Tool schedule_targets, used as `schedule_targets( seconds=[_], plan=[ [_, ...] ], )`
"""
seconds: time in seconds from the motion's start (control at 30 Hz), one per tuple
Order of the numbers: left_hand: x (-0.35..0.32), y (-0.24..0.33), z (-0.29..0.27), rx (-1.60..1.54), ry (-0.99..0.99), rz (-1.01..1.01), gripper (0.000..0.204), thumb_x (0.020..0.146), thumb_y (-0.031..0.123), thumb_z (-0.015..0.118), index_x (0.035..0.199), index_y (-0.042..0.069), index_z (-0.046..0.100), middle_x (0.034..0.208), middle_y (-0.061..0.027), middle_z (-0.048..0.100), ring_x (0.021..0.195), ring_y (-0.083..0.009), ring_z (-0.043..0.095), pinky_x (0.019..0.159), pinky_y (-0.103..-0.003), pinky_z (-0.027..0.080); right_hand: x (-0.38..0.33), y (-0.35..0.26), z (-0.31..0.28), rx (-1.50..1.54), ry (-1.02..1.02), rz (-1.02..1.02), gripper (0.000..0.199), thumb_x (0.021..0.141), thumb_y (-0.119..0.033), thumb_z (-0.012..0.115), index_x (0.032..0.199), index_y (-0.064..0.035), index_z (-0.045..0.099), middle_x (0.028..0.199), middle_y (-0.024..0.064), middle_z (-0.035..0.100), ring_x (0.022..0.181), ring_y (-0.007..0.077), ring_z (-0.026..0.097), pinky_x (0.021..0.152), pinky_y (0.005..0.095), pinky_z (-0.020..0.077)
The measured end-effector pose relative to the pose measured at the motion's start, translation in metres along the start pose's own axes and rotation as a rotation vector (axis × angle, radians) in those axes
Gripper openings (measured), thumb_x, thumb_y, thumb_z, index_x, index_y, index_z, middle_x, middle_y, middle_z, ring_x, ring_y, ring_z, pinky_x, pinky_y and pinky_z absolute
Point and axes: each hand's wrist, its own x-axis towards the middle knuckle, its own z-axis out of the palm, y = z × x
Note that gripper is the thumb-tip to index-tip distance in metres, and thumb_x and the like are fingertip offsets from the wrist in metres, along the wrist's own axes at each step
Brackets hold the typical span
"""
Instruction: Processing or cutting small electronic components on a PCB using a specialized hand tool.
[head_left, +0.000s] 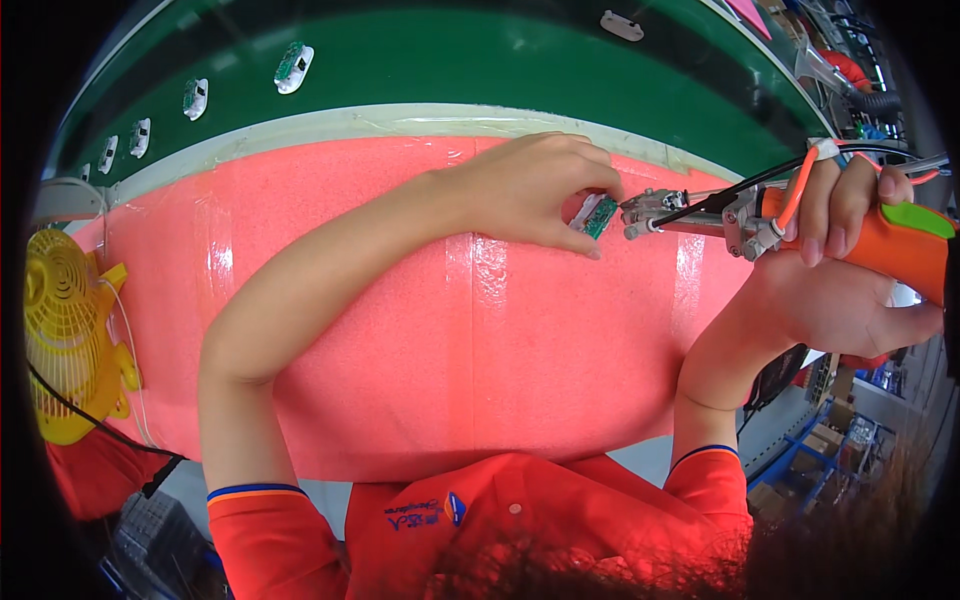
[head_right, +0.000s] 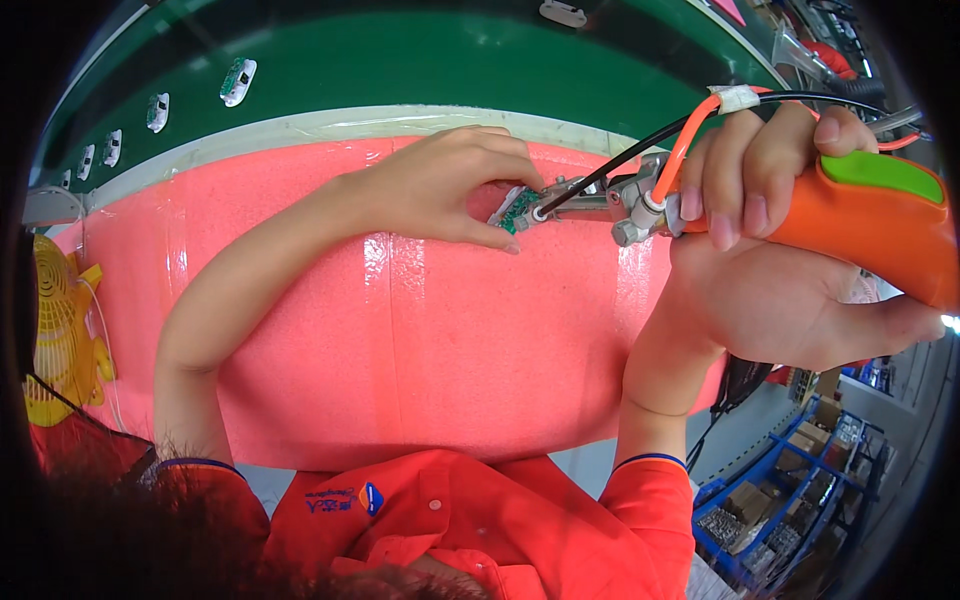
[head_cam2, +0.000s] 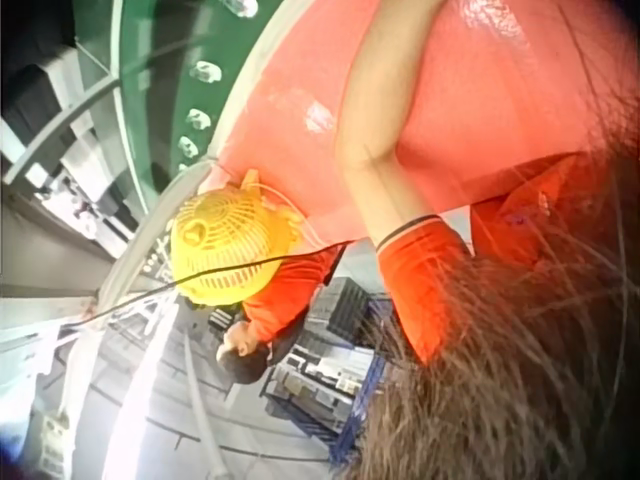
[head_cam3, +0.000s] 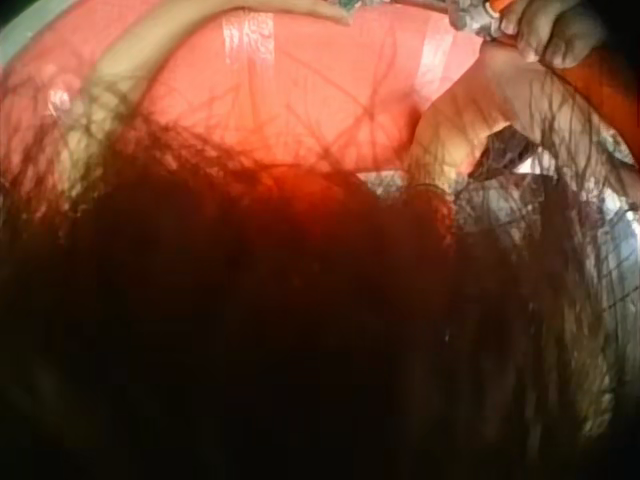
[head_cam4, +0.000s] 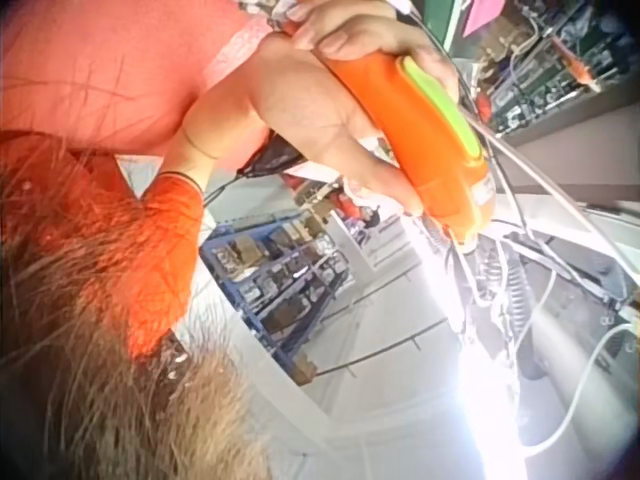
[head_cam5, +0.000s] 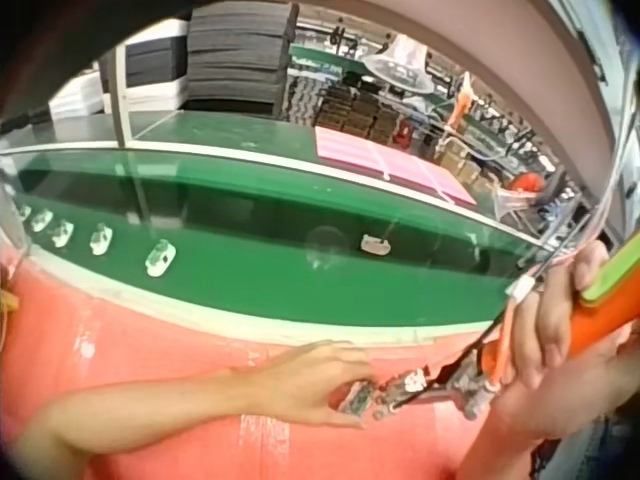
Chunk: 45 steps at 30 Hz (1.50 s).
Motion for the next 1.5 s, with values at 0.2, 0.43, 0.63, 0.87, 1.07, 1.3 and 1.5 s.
schedule_targets(
  seconds=[0.2,0.43,0.63,0.87,1.07,1.3,1.5],
  plan=[
    [-0.003,-0.001,0.0,0.001,0.024,0.011,0.059,0.073,0.029,0.086,0.123,0.005,0.066,0.117,-0.0133,0.067,0.114,-0.0336,0.061,0.101,-0.044,0.049,0.002,-0.015,-0.01,-0.113,0.025,0.027,0.081,0.091,-0.076,0.039,0.113,0.0,0.054,0.077,0.0054,0.049,0.06,0.0151,0.044,0.055,0.0313,0.0419],
    [-0.003,-0.007,-0.001,-0.012,-0.017,0.021,0.059,0.074,0.027,0.085,0.125,0.006,0.064,0.119,-0.0126,0.066,0.116,-0.032,0.061,0.103,-0.044,0.048,0.008,-0.05,-0.027,-0.158,-0.019,0.036,0.075,0.091,-0.07,0.045,0.116,0.0004,0.052,0.081,0.0061,0.05,0.064,0.0169,0.046,0.049,0.0384,0.0454],
    [-0.006,-0.001,0.0,0.013,-0.003,-0.04,0.053,0.075,0.026,0.084,0.121,0.008,0.067,0.115,-0.0109,0.067,0.114,-0.0308,0.061,0.103,-0.043,0.048,0.01,-0.035,0.013,-1.042,0.707,0.018,0.091,0.1,-0.079,0.023,0.124,0.0034,0.052,0.07,0.0158,0.054,0.048,0.0244,0.051,0.042,0.035,0.0456],
    [-0.003,0.001,0.001,0.03,0.001,-0.006,0.055,0.074,0.028,0.085,0.121,0.007,0.067,0.113,-0.0109,0.068,0.112,-0.031,0.061,0.101,-0.043,0.048,0.0,-0.016,-0.033,-0.12,-0.122,0.07,0.085,0.093,-0.072,0.037,0.128,0.0033,0.053,0.086,0.0074,0.049,0.07,0.0193,0.046,0.051,0.0438,0.0458],
    [-0.004,0.0,0.003,0.035,0.006,-0.005,0.054,0.075,0.029,0.083,0.122,0.007,0.068,0.113,-0.0113,0.068,0.113,-0.0307,0.061,0.102,-0.042,0.048,0.002,-0.018,-0.042,-0.139,-0.166,0.105,0.086,0.092,-0.074,0.035,0.126,0.0027,0.052,0.088,0.0096,0.048,0.074,0.0196,0.047,0.054,0.0465,0.0498],
    [-0.002,-0.001,0.004,0.025,-0.003,-0.014,0.054,0.075,0.028,0.083,0.122,0.006,0.068,0.113,-0.0116,0.068,0.113,-0.0303,0.061,0.102,-0.042,0.048,0.005,-0.001,-0.033,-0.163,-0.073,0.051,0.095,0.09,-0.084,0.025,0.122,0.0,0.056,0.078,0.0053,0.05,0.063,0.0162,0.045,0.055,0.0311,0.0421],
    [-0.001,0.001,0.005,0.031,-0.012,-0.031,0.052,0.073,0.027,0.083,0.117,0.005,0.066,0.11,-0.0124,0.066,0.11,-0.0316,0.06,0.103,-0.043,0.046,0.002,-0.005,-0.033,-0.144,-0.072,0.028,0.083,0.093,-0.078,0.033,0.117,-0.0009,0.053,0.077,0.0082,0.051,0.061,0.0178,0.046,0.053,0.0327,0.0442]
  ],
)
